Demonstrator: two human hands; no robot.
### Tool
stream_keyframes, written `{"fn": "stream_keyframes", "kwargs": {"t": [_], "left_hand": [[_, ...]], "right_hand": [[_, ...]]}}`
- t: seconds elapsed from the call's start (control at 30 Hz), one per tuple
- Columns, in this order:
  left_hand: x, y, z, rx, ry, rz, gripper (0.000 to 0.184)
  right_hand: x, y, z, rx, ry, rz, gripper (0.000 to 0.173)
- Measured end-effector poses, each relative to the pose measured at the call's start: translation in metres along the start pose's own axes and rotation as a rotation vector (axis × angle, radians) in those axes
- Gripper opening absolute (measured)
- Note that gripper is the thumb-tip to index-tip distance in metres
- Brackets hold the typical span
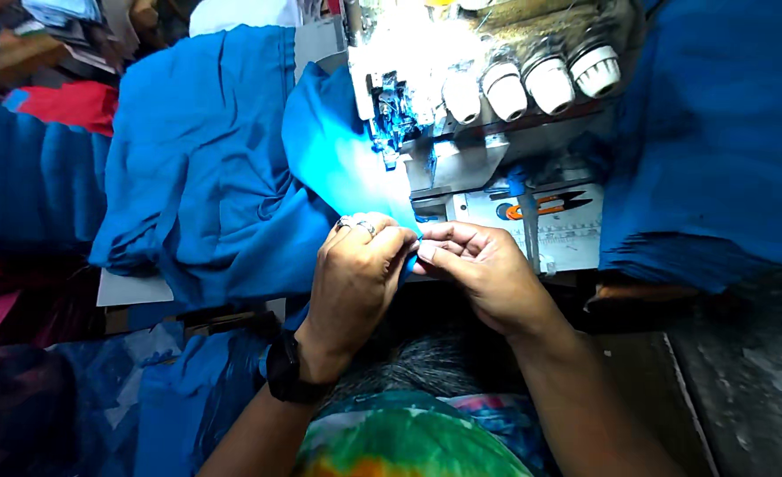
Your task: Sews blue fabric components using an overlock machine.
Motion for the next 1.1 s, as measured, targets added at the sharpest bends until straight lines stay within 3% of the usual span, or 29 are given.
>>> {"fn": "stream_keyframes", "kwargs": {"t": [0.27, 0.4, 0.5, 0.57, 0.77, 1.1], "left_hand": [[-0.022, -0.004, 0.007, 0.009, -0.020, 0.079, 0.018], [-0.016, -0.005, 0.013, 0.075, -0.034, -0.074, 0.051], [-0.024, -0.016, 0.018, 0.157, -0.003, -0.037, 0.032], [-0.028, -0.013, 0.021, 0.204, 0.032, 0.050, 0.024], [-0.039, -0.005, 0.001, 0.212, 0.083, 0.068, 0.029], [-0.064, 0.004, -0.069, 0.125, 0.092, 0.032, 0.033]], "right_hand": [[0.009, 0.000, -0.016, 0.049, 0.011, 0.034, 0.006], [0.000, 0.002, -0.015, 0.043, 0.041, 0.126, 0.009], [-0.006, 0.000, -0.014, 0.055, 0.118, 0.192, 0.037], [-0.012, 0.000, -0.015, 0.065, 0.191, 0.234, 0.046], [-0.028, -0.003, -0.037, 0.058, 0.409, 0.433, 0.015], [-0.032, -0.005, -0.043, 0.030, 0.426, 0.446, 0.022]]}}
Point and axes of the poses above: each hand's wrist, its own z-axis away from the middle knuckle, its own y-axis out of the back of the hand, x = y × z, the point moved 10 cm from there along -z, towards the middle knuckle, and after that the axes turned 13 degrees about y, right-handed, at the moved point
